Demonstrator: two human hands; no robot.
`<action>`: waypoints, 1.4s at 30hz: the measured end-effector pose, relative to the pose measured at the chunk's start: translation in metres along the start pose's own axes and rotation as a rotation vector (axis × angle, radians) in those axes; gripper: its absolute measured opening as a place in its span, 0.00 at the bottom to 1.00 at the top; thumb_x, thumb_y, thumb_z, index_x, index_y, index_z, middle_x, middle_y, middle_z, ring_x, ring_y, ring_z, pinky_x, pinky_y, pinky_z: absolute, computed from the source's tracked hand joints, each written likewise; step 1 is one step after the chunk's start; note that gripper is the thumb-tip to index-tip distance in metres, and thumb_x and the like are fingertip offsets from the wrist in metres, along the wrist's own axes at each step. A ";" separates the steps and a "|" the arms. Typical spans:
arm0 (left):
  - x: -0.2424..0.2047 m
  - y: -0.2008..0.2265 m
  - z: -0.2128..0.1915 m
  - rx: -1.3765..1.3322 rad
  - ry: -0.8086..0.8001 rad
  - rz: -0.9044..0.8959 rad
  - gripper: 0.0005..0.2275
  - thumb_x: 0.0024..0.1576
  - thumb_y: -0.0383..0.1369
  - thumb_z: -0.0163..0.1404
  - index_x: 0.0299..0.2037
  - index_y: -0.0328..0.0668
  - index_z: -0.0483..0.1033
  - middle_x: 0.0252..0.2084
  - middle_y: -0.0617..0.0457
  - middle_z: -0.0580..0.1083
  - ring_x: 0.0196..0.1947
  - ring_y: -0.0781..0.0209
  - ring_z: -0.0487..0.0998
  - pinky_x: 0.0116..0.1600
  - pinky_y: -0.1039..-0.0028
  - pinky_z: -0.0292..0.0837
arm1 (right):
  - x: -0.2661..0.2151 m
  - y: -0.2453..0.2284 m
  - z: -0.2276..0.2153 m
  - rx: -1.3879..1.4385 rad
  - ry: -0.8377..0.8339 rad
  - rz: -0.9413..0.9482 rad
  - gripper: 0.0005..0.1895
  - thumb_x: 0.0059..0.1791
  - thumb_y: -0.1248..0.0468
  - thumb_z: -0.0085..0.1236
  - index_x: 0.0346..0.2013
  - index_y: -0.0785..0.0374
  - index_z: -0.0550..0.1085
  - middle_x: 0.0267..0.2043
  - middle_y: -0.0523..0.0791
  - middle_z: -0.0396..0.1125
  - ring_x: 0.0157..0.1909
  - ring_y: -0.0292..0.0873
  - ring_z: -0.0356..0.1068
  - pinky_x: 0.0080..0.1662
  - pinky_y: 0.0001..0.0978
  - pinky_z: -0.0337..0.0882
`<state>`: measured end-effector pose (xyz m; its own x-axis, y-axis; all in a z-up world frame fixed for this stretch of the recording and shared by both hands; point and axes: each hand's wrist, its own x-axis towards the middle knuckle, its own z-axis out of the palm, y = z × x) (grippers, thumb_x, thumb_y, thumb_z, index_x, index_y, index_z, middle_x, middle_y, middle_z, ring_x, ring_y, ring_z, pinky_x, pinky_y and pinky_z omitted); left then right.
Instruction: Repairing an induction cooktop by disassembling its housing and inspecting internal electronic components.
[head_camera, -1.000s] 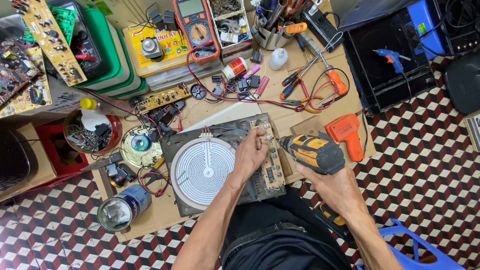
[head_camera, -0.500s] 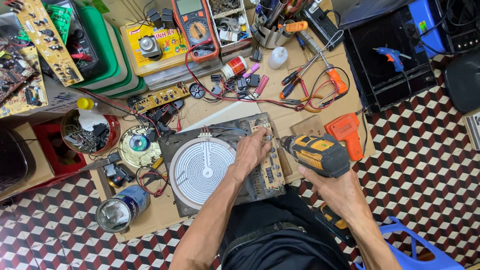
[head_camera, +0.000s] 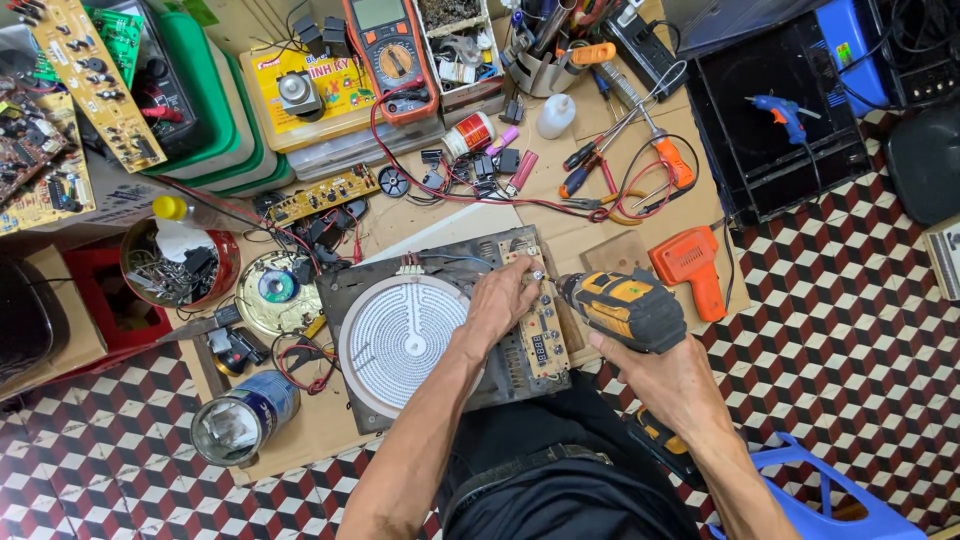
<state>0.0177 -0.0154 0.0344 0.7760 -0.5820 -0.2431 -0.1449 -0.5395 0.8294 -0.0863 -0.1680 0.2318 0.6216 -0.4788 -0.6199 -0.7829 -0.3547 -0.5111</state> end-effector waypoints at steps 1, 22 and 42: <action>0.001 0.000 0.001 -0.001 -0.001 0.002 0.11 0.57 0.32 0.52 0.50 0.45 0.73 0.35 0.40 0.79 0.35 0.40 0.81 0.42 0.53 0.74 | 0.000 0.000 0.000 0.000 0.002 0.001 0.20 0.43 0.56 0.68 0.46 0.63 0.80 0.27 0.43 0.76 0.22 0.36 0.65 0.29 0.34 0.71; 0.001 0.004 0.002 0.073 0.042 0.115 0.09 0.58 0.32 0.50 0.46 0.40 0.71 0.34 0.38 0.79 0.36 0.36 0.79 0.42 0.50 0.73 | 0.007 -0.029 0.001 -0.148 -0.024 -0.144 0.23 0.43 0.57 0.67 0.50 0.60 0.76 0.45 0.47 0.78 0.47 0.44 0.79 0.50 0.39 0.76; 0.016 0.008 0.038 0.361 0.083 0.024 0.18 0.52 0.29 0.57 0.49 0.24 0.71 0.29 0.35 0.78 0.33 0.39 0.82 0.38 0.54 0.76 | 0.003 -0.029 -0.001 -0.223 -0.071 0.006 0.21 0.45 0.52 0.65 0.51 0.53 0.79 0.42 0.46 0.80 0.45 0.44 0.79 0.50 0.39 0.76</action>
<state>0.0057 -0.0519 0.0182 0.8148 -0.5536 -0.1722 -0.3589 -0.7149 0.6001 -0.0617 -0.1606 0.2453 0.6106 -0.4266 -0.6672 -0.7680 -0.5245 -0.3675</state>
